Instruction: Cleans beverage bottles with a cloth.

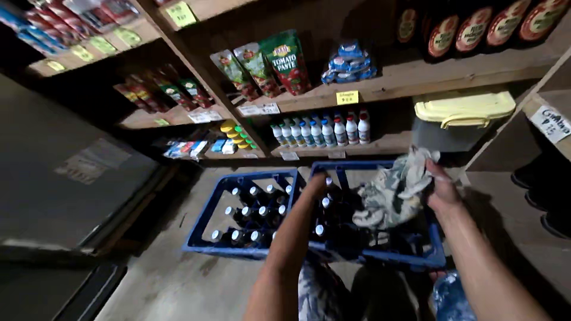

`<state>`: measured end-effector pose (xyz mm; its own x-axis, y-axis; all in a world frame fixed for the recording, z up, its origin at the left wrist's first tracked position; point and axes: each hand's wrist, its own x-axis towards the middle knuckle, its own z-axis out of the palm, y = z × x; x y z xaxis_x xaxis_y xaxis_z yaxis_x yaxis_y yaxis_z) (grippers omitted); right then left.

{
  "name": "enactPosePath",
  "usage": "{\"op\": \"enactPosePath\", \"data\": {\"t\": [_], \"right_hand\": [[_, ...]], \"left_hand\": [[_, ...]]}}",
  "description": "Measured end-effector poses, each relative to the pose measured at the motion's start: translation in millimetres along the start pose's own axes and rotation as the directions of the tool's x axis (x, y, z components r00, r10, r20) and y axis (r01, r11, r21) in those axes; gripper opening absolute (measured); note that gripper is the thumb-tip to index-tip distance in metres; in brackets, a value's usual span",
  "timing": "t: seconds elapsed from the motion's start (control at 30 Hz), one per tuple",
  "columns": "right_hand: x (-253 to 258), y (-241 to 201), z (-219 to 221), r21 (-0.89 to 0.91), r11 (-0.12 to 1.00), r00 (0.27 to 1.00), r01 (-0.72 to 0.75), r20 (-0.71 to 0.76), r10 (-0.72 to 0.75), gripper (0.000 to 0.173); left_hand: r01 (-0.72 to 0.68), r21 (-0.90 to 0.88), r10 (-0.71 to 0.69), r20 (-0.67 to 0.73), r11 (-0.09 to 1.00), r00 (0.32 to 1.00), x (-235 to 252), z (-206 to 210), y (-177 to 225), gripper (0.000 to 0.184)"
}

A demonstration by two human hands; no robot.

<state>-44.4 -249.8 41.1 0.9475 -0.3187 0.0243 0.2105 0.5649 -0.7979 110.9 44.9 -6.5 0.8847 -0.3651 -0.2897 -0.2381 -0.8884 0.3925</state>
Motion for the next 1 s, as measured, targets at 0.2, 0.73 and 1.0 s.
{"op": "enactPosePath", "data": {"t": [0.2,0.73,1.0], "right_hand": [[-12,-22,18,-0.081,0.995,0.997,-0.056,-0.063,0.051,0.027],[-33,-23,19,-0.701,0.705,0.994,-0.104,-0.065,0.082,0.042],[-109,-10,99,-0.91,0.369,0.884,0.188,0.32,0.34,0.032]], "left_hand": [[0.216,0.326,-0.271,0.132,0.92,0.953,-9,68,-10,0.041],[-0.568,-0.322,-0.006,-0.873,0.758,0.487,-94,-13,83,0.025],[-0.754,-0.49,-0.148,-0.866,0.437,0.477,-129,-6,187,0.023]]}}
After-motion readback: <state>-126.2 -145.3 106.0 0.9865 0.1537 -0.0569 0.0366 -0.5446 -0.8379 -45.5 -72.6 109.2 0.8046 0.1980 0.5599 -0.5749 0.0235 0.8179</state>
